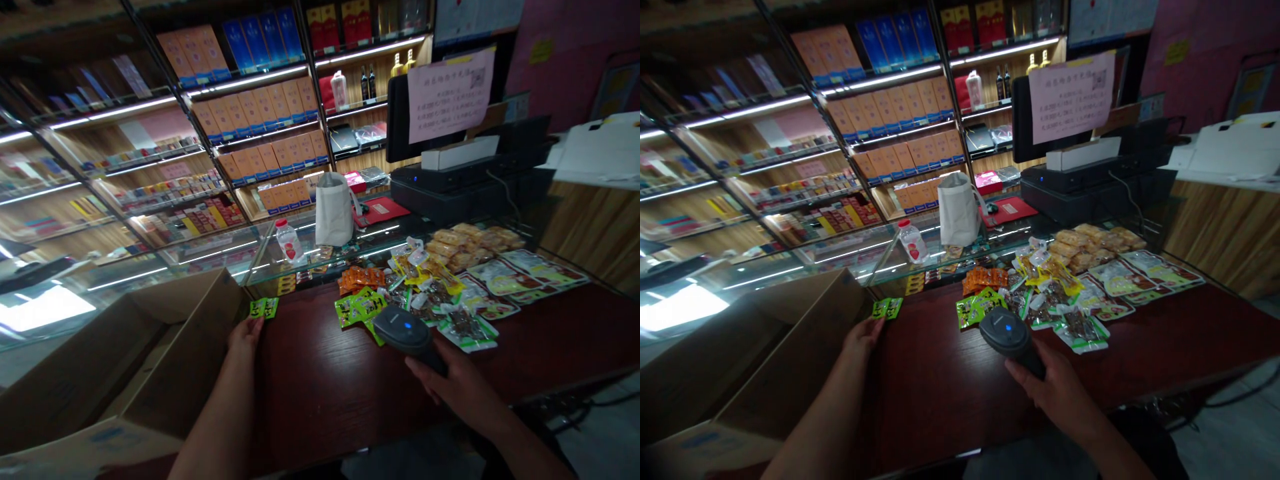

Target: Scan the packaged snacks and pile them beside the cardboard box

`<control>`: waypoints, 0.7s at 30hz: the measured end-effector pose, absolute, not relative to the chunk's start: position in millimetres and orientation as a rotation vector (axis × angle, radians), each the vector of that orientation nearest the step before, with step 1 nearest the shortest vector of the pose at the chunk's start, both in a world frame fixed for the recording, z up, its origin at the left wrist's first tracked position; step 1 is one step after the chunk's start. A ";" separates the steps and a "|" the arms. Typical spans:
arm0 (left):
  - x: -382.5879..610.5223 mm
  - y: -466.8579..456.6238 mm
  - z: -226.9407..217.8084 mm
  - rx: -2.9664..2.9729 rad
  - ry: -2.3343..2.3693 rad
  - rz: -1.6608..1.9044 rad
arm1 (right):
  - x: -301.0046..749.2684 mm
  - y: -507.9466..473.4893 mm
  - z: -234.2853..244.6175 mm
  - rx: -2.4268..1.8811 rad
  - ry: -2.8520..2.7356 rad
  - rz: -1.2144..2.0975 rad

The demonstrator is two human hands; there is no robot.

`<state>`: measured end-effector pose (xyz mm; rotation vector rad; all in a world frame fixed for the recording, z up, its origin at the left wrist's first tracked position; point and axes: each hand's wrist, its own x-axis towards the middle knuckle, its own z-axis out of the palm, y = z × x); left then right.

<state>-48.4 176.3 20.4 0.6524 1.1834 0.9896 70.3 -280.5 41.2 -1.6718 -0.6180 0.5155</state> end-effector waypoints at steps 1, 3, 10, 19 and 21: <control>-50.2 173.4 22.6 0.662 1.197 0.961 | 71.0 -281.4 41.5 -1.673 -0.623 0.522; -55.4 166.6 27.9 0.683 1.238 0.905 | 72.4 -282.9 41.9 -1.672 -0.623 0.528; -57.2 109.9 27.2 0.972 1.185 0.934 | 81.5 -287.7 38.8 -1.653 -0.504 0.473; 32.6 -11.5 1.0 1.705 0.682 0.583 | 98.3 -304.1 35.6 -1.686 -0.441 0.391; 47.6 -25.3 3.0 2.073 0.592 0.561 | 97.2 -308.8 37.3 -1.692 -0.435 0.394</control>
